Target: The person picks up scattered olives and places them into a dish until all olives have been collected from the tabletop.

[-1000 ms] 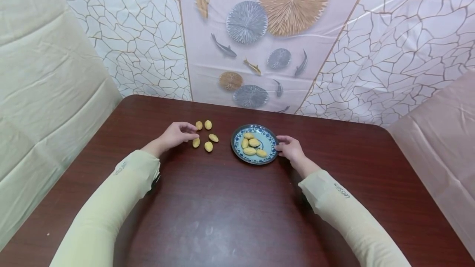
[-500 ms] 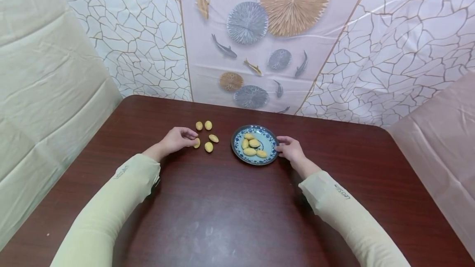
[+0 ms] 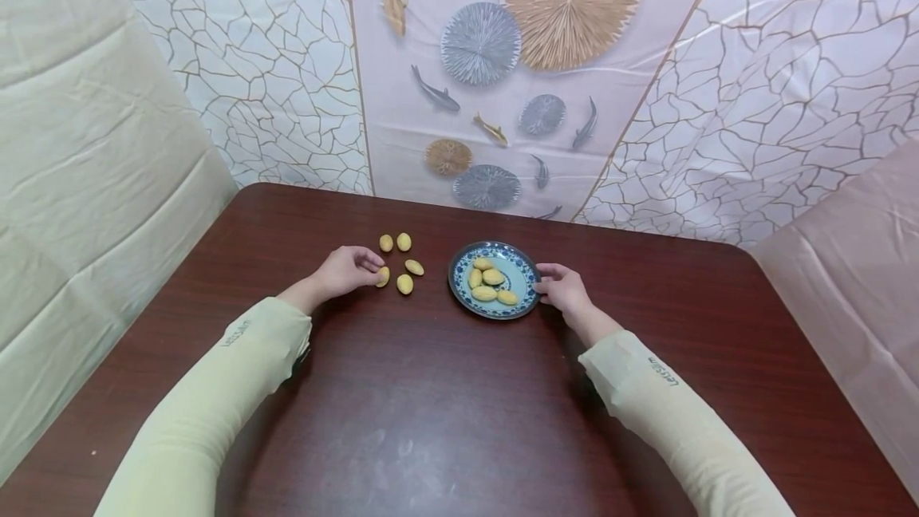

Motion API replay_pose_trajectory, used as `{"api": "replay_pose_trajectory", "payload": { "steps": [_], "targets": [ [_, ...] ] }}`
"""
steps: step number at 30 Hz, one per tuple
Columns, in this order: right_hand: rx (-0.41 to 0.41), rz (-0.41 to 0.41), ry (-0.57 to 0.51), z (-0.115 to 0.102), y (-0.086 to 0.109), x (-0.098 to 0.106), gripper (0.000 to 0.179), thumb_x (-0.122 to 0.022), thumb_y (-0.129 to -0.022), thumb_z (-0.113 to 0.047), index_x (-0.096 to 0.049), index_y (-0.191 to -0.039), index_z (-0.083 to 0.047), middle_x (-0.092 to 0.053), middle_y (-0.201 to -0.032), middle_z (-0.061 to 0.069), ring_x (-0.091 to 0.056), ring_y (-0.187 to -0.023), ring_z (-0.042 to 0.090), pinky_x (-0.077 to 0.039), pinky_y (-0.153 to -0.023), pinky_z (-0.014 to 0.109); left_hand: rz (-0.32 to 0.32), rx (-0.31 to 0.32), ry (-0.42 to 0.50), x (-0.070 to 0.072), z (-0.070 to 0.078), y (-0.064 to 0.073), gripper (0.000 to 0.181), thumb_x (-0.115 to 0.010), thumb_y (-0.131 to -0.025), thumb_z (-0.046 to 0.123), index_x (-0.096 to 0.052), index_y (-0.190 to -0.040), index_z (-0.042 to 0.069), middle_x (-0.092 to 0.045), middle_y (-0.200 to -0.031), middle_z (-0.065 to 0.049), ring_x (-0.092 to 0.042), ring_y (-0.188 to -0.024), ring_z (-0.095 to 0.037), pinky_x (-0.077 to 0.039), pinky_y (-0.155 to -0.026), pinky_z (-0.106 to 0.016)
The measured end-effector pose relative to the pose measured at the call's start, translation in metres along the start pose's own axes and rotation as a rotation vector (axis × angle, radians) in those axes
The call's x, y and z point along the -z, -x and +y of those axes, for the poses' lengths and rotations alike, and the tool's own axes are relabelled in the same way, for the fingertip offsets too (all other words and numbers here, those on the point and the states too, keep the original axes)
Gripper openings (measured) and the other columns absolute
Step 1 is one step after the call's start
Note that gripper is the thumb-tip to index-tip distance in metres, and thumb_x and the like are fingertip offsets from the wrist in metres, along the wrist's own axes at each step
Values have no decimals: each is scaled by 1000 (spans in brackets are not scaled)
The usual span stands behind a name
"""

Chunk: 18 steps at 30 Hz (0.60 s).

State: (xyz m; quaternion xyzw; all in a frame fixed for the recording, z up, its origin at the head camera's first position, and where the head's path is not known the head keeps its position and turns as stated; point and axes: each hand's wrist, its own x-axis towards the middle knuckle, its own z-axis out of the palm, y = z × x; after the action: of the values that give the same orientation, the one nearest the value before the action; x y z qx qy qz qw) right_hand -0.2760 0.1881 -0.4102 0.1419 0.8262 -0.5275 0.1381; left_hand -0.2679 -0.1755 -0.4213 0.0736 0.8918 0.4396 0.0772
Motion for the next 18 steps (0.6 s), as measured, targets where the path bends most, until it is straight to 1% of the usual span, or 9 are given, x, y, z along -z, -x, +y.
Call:
{"api": "replay_pose_trajectory", "payload": {
  "steps": [4, 7, 10, 13, 18],
  "targets": [
    [1, -3, 1, -1, 1, 0, 45, -52, -94, -7, -44, -138, -7, -50, -125, 17, -51, -98, 19, -48, -78, 23, -9, -25, -14, -1, 0, 1, 23, -69, -82, 13, -66, -99, -2, -69, -92, -13, -60, -78, -12, -46, -70, -21],
    [5, 0, 5, -1, 1, 1, 45, -52, -94, -7, -44, -138, -7, -51, -126, 17, -51, -97, 18, -48, -75, 21, -25, -53, -32, -2, 1, 1, 22, -69, -81, 13, -67, -98, -2, -69, -92, -13, -64, -83, -17, -48, -73, -23],
    [6, 4, 4, 0, 1, 1, 44, -52, -94, -7, -44, -138, -7, -51, -126, 17, -51, -97, 18, -48, -75, 21, -35, -73, -46, -3, 4, 3, 22, -70, -80, 13, -67, -96, -2, -69, -91, -12, -64, -85, -18, -50, -76, -25],
    [6, 4, 3, 0, 1, 1, 44, -52, -94, -7, -44, -138, -7, -51, -126, 17, -51, -97, 18, -48, -77, 22, -37, -78, -48, -3, 6, 4, 21, -69, -80, 11, -67, -96, -3, -69, -89, -12, -64, -84, -18, -50, -76, -26],
    [1, -1, 8, 1, -1, 1, 45, -52, -94, -8, -44, -138, -8, -51, -127, 17, -51, -99, 19, -48, -79, 23, -21, -66, -43, -2, 5, 2, 21, -70, -81, 12, -68, -96, -2, -69, -88, -12, -62, -82, -15, -47, -73, -22]
  ]
}}
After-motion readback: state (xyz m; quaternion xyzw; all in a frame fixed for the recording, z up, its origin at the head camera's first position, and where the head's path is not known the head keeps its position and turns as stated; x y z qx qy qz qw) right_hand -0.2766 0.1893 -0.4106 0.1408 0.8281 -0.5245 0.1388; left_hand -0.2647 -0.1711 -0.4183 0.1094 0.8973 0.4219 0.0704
